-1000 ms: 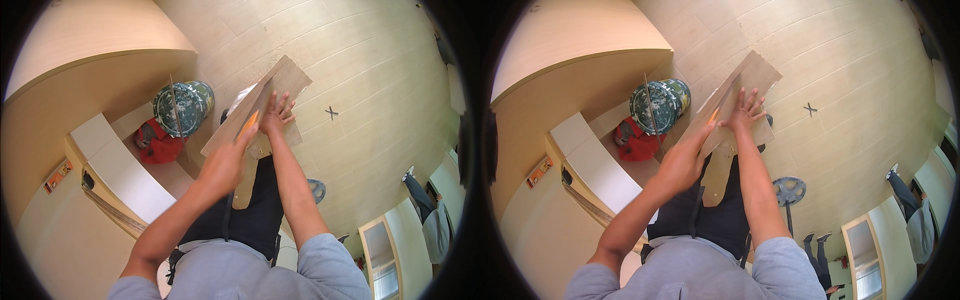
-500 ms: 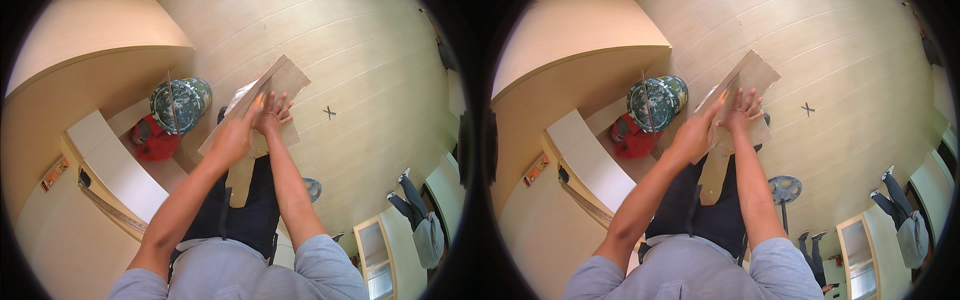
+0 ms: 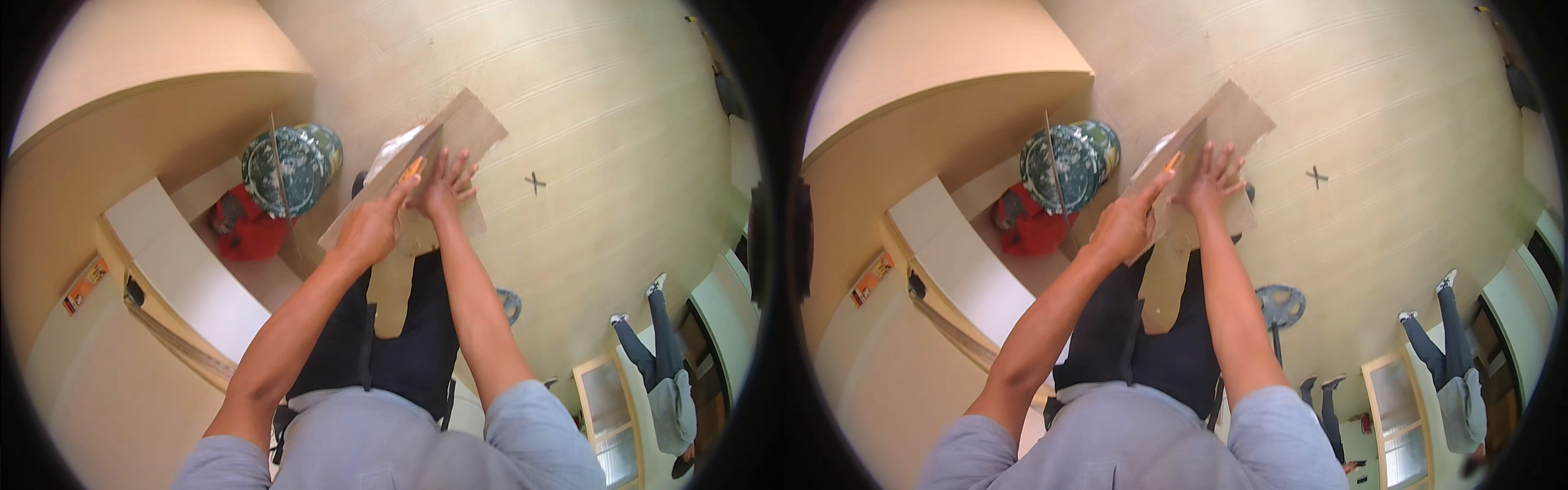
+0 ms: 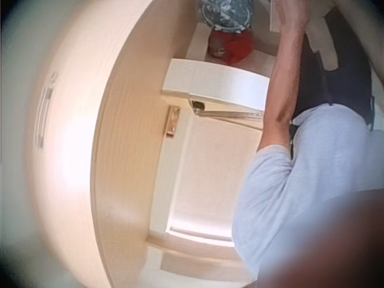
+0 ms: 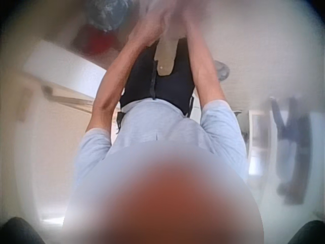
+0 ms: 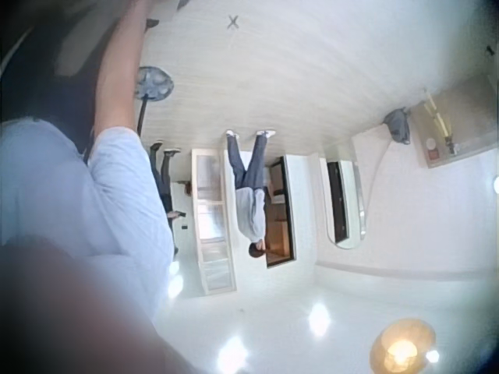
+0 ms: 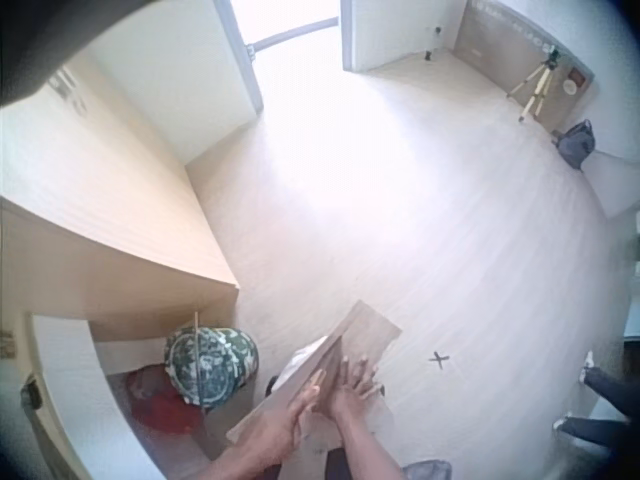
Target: The person measures and marks a wooden plank with a tape measure and pencil, then uses a hand saw to cut the plank along the marked line. The person repeats the process on another plank, measuring, marking, and sawing.
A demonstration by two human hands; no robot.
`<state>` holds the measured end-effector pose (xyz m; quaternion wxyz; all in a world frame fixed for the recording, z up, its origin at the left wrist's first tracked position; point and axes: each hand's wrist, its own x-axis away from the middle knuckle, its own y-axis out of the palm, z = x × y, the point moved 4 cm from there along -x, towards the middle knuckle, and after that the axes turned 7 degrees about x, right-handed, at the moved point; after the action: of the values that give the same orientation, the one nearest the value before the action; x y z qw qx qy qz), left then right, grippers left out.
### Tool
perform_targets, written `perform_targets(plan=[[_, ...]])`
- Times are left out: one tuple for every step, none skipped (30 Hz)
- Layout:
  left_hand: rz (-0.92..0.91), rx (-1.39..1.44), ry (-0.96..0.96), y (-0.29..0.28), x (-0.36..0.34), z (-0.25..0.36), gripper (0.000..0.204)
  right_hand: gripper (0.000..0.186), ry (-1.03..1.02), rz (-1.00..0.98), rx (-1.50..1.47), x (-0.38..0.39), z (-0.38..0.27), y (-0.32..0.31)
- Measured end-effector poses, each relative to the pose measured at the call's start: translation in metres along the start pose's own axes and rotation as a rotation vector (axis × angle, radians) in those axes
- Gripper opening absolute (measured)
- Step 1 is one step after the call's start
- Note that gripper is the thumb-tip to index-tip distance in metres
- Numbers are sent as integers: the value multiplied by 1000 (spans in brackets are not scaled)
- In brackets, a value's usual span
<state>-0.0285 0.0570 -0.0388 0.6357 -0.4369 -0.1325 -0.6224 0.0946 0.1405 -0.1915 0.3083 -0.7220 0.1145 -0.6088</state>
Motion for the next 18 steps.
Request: perform_targets(plan=[[16, 8, -11, 2, 16, -5, 73, 166, -14, 9, 8, 3, -1, 0], [50, 8, 16, -5, 29, -4, 73, 166, -31, 11, 15, 1, -3, -1], [105, 24, 113, -17, 49, 5, 74, 167, -57, 15, -17, 3, -4, 0], [39, 33, 0, -26, 77, 12, 74, 167, -39, -10, 10, 3, -4, 2], [71, 68, 37, -42, 106, 28, 74, 167, -46, -11, 3, 2, -4, 3], [-20, 48, -77, -54, 135, 42, 74, 167, -53, 51, 9, 0, -3, 1], [-26, 30, -81, -67, 156, 59, 74, 167, -56, 5, 3, -1, -3, 3], [-77, 15, -160, -73, 165, 69, 73, 168, -56, 3, 8, 0, -2, 4], [-91, -3, -194, -78, 166, 75, 72, 168, -74, 27, -3, -1, -3, 3], [-155, -40, -299, -79, 163, 76, 71, 168, -66, 14, 3, 0, -3, 3], [-58, -41, -147, -77, 144, 78, 71, 167, -70, 22, -6, 1, -3, 1], [-60, -79, -132, -68, 113, 67, 71, 167, -56, 12, 1, 1, -2, -1], [-6, -25, -71, -58, 81, 54, 72, 166, -63, 7, 5, 5, -2, -2], [13, 3, -91, -49, 51, 39, 72, 165, -58, -2, 16, 5, -4, -5], [51, -13, -23, -38, 30, 29, 72, 165, -41, 1, 38, 3, -4, -9], [137, -6, 94, -32, 19, 24, 71, 164, -40, 25, 44, 2, -4, -12], [106, 3, 37, -25, 13, 16, 71, 163, -37, 31, 54, 1, -5, -15], [94, 28, 39, -21, 13, 13, 71, 162, -47, 3, 31, 7, -5, -12]])
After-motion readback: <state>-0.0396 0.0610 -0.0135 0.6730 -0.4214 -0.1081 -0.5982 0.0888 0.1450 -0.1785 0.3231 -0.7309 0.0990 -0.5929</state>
